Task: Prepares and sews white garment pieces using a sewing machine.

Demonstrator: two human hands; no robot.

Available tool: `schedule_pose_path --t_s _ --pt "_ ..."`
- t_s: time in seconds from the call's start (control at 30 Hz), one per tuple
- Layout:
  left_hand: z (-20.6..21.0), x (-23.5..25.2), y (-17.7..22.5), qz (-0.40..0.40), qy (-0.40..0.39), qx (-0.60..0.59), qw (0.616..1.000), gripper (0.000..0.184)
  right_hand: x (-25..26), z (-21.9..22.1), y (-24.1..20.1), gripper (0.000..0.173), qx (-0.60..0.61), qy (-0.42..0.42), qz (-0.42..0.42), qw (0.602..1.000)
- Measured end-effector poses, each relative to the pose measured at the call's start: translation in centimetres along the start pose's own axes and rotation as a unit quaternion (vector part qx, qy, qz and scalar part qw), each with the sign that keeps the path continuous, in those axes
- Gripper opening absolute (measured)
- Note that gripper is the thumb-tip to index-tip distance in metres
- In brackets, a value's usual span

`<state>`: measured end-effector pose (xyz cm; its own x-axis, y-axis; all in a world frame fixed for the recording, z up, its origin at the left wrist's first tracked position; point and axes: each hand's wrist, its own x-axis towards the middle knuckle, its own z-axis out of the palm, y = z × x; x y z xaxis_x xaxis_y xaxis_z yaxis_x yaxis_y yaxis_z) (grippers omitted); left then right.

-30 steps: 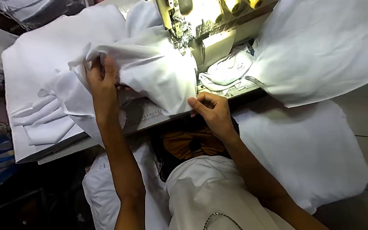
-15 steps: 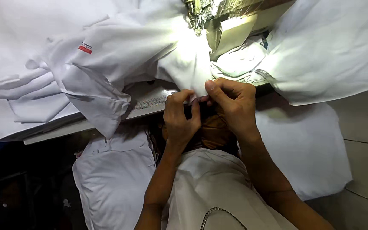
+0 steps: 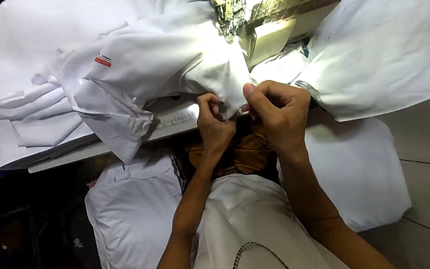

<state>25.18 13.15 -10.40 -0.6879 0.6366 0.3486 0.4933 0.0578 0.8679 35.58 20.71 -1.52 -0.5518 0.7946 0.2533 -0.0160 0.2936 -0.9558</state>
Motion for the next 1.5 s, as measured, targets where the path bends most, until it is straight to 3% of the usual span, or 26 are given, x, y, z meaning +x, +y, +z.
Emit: schedule_pose_path --t_s 0.1,0.23,0.27,0.4,0.5,0.57,0.63,0.7,0.8,0.9,1.1,1.17,1.23,1.33,1.5 --pt "-0.3 0.3 0.0 0.029 0.049 0.036 0.998 0.033 1.1 -0.4 -0.2 0.022 -0.043 0.024 -0.029 0.998" --pt "-6.4 -0.3 -0.7 0.154 0.118 0.264 0.945 0.018 0.3 -0.8 1.4 0.020 -0.096 0.008 -0.025 0.995" --pt "-7.9 -0.9 -0.6 0.177 0.092 0.299 0.933 0.015 -0.2 -0.6 2.1 0.020 -0.091 0.000 -0.013 0.996" --pt "-11.5 -3.0 -1.3 0.196 -0.161 0.308 0.917 0.027 -1.2 -0.7 4.9 0.020 -0.023 0.000 0.046 0.999" --pt "-12.4 -2.3 -2.8 0.108 -0.225 0.187 0.950 0.034 -1.2 -0.9 5.9 0.023 0.046 0.022 0.075 0.996" --pt "-12.2 0.1 -3.1 -0.013 -0.204 0.102 0.974 0.039 -1.2 -0.9 6.1 0.020 0.082 0.022 0.087 0.993" --pt "-11.7 2.9 -3.5 -0.104 -0.188 0.044 0.976 0.045 -1.1 -1.3 6.0 0.028 0.100 -0.009 0.107 0.989" --pt "-10.7 4.9 -3.4 -0.132 -0.173 -0.028 0.976 0.046 -0.7 -1.9 6.0 0.040 0.095 -0.032 0.121 0.988" --pt "-9.0 7.2 -3.6 -0.152 -0.145 -0.167 0.963 0.046 -0.2 -2.6 5.9 0.021 0.078 -0.062 0.136 0.986" --pt "-8.5 7.5 -3.2 -0.184 -0.077 -0.228 0.953 0.030 0.3 -2.9 5.5 0.008 0.074 -0.076 0.144 0.984" --pt "-10.2 9.3 -1.6 -0.176 -0.020 -0.344 0.922 0.019 0.0 -2.4 5.4 0.006 0.102 -0.086 0.139 0.981" --pt "-9.6 10.2 -1.2 -0.149 -0.015 -0.355 0.923 0.028 0.0 -2.0 5.6 0.009 0.109 -0.079 0.137 0.981" --pt "-8.5 10.4 -1.0 -0.096 0.008 -0.338 0.936 0.045 0.3 -1.5 5.8 0.011 0.104 -0.063 0.132 0.984" --pt "-7.7 10.3 -0.8 -0.036 0.074 -0.295 0.952 0.041 0.9 -0.5 5.8 0.007 0.091 -0.038 0.122 0.988" --pt "-10.9 11.9 -0.1 -0.056 0.165 -0.201 0.964 0.044 -0.4 0.3 4.1 0.009 0.075 -0.023 0.115 0.990"
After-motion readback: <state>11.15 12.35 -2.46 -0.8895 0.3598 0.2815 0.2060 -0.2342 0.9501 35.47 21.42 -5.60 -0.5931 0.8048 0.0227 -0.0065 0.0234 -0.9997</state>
